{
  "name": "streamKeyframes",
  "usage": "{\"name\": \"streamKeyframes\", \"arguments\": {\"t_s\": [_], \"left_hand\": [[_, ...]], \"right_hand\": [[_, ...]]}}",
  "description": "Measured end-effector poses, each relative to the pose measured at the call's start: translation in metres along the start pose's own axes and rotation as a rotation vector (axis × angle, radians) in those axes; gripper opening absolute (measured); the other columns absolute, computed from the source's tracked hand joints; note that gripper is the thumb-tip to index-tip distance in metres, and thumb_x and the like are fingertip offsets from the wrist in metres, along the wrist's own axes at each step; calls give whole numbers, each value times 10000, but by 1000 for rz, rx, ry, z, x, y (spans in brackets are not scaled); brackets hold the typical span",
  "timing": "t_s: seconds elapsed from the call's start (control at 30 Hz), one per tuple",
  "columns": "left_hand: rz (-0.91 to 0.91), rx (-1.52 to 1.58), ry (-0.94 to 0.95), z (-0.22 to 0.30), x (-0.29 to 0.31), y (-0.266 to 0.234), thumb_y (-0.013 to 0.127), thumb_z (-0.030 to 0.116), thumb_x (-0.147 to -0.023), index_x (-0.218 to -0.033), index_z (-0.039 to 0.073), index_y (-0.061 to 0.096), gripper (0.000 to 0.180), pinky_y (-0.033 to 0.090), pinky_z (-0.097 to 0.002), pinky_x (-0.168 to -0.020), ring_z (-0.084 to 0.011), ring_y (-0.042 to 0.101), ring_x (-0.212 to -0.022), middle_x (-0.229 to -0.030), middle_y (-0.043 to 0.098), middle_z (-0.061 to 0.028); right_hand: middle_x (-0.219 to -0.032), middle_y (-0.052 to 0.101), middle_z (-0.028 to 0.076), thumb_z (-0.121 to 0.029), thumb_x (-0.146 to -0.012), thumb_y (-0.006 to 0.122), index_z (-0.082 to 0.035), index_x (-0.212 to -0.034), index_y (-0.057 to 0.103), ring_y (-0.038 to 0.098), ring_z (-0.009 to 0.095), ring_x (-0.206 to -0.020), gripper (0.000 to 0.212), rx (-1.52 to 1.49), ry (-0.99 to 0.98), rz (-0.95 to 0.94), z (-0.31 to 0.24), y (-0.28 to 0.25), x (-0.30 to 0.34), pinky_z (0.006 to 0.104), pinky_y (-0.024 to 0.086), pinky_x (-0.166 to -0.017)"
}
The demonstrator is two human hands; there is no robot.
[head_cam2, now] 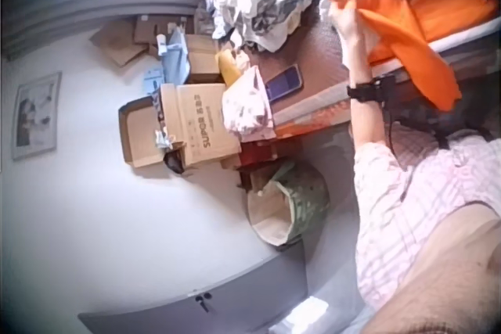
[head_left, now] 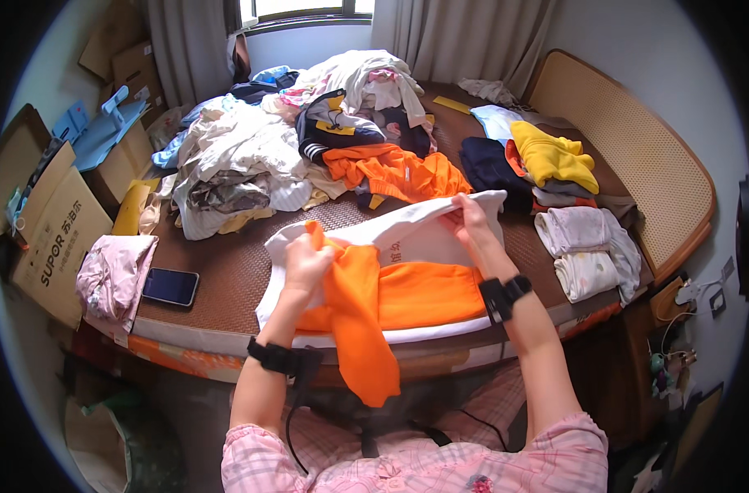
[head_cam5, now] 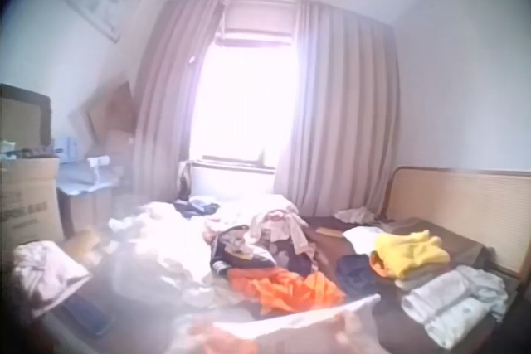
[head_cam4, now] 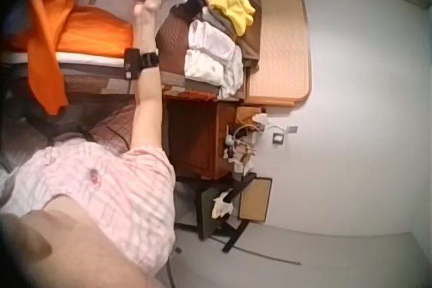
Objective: Folding various laundry items including t-shirts and shorts on a bed.
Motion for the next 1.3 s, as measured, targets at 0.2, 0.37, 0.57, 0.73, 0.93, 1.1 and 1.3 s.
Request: {"name": "streamKeyframes", "arguments": {"t_s": [0.2, 0.37, 0.57, 0.73, 0.93, 1.1, 1.3], "left_hand": [[-48, 1104, -228, -56, 2, -11, 438, -49, -688, -1096, -54, 576, 432, 534, -291, -804, -237, 659, -876, -1037, 656, -144], [-268, 1031, -535, -40, 0, -4, 633, 260, -842, -1067, 48, 598, 311, 524, -298, -717, -185, 662, -842, -965, 681, -96], [-154, 902, -189, -56, -29, -9, 538, 28, -829, -1060, 26, 620, 245, 529, -284, -736, -167, 636, -802, -937, 651, -62], [-127, 1053, -170, -65, -22, -4, 417, -98, -719, -1335, -7, 453, 624, 528, -334, -887, -257, 650, -981, -1128, 630, -113], [115, -433, 230, 20, 10, -33, 636, -20, -705, -1435, 84, 367, 785, 304, -457, -1118, -338, 377, -1355, -1393, 469, -196], [-224, -618, 388, -26, 8, -2, 397, 120, -948, -1387, 179, 498, 454, 153, -527, -1159, -259, 249, -1447, -1523, 367, -59], [-117, -446, 456, -29, 21, -26, 520, -65, -795, -1288, 94, 591, 523, 232, -413, -1155, -314, 347, -1393, -1420, 500, -95]], "right_hand": [[-1175, 506, 203, -6, -789, 455, 24, -1160, 427, 511, 374, -1153, 373, -181, 118, 102, 19, -47, 55, 577, 450, -999], [-1327, 469, 230, -35, -910, 434, -1, -1290, 389, 471, 408, -1241, 384, -257, 247, 195, 18, -29, 76, 615, 395, -1039], [-1318, 460, 258, -99, -992, 394, 55, -1297, 365, 497, 416, -1214, 342, -183, 228, 137, 35, -37, 61, 596, 419, -1034], [-1288, 469, 233, 111, -859, 454, 33, -1322, 361, 528, 380, -1161, 478, -213, 262, 143, 34, -51, 58, 550, 432, -1042], [-1245, 502, 237, -75, -688, 776, -16, -1248, 428, 508, 356, -1120, 662, 1447, -1105, 606, -100, -29, 130, 442, 431, -956], [-1324, 558, 173, -373, -916, 562, -30, -1160, 613, 471, 298, -1287, 424, 1765, -630, -271, -7, -18, 106, 453, 270, -1103], [-726, 662, 133, -277, -885, 636, -14, -766, 625, 656, 310, -679, 289, 1450, -621, -495, 5, 64, 207, 410, 509, -619]]}}
Point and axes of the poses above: each hand's wrist, its own x-axis away from the middle knuckle, its own y-axis out of the palm, z = x × y, the point moved 10 cm from there along -x, towards the middle knuckle
